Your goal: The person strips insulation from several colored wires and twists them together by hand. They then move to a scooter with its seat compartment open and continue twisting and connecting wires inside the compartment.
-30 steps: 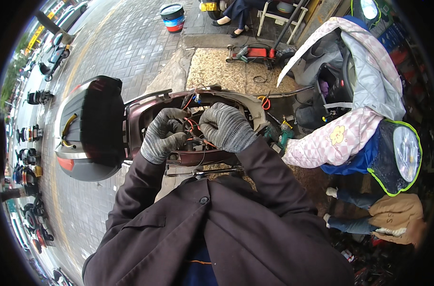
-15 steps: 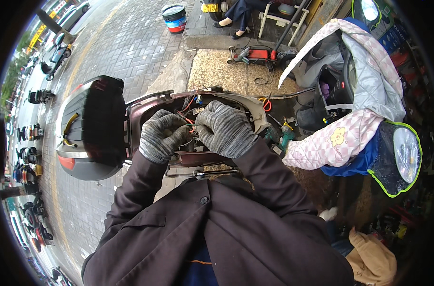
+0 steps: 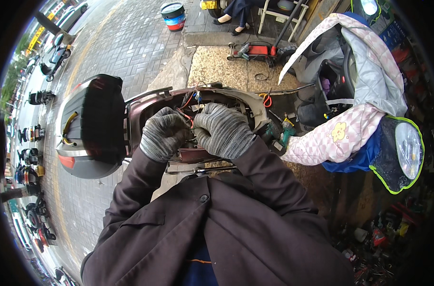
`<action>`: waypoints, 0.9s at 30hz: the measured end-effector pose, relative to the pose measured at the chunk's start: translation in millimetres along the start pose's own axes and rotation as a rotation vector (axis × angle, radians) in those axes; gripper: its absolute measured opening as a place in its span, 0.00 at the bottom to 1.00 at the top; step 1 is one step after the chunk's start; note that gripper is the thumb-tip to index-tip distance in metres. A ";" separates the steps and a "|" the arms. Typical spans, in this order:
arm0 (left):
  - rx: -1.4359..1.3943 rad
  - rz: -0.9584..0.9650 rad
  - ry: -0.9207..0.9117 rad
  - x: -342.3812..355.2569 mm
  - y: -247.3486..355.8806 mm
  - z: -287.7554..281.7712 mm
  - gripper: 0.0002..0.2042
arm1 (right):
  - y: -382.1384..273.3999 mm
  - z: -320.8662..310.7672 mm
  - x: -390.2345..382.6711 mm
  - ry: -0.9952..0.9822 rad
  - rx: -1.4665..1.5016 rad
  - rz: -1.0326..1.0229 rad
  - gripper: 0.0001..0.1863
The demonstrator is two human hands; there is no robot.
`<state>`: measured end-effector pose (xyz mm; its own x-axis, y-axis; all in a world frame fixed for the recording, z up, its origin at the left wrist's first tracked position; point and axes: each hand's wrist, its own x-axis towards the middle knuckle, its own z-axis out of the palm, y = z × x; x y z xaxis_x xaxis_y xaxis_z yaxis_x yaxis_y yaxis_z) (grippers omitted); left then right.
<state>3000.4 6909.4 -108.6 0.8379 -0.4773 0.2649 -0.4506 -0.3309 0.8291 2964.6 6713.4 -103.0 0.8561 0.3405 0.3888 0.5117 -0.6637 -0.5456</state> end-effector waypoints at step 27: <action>0.493 0.394 0.014 -4.6 15.4 -10.5 0.08 | -0.6 0.8 -0.1 -0.065 0.084 0.010 0.08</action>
<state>2992.9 6915.1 -91.9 0.5826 -0.6303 0.5131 -0.8124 -0.4704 0.3447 2964.3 6714.3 -103.3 0.8627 0.3784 0.3356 0.5050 -0.6101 -0.6105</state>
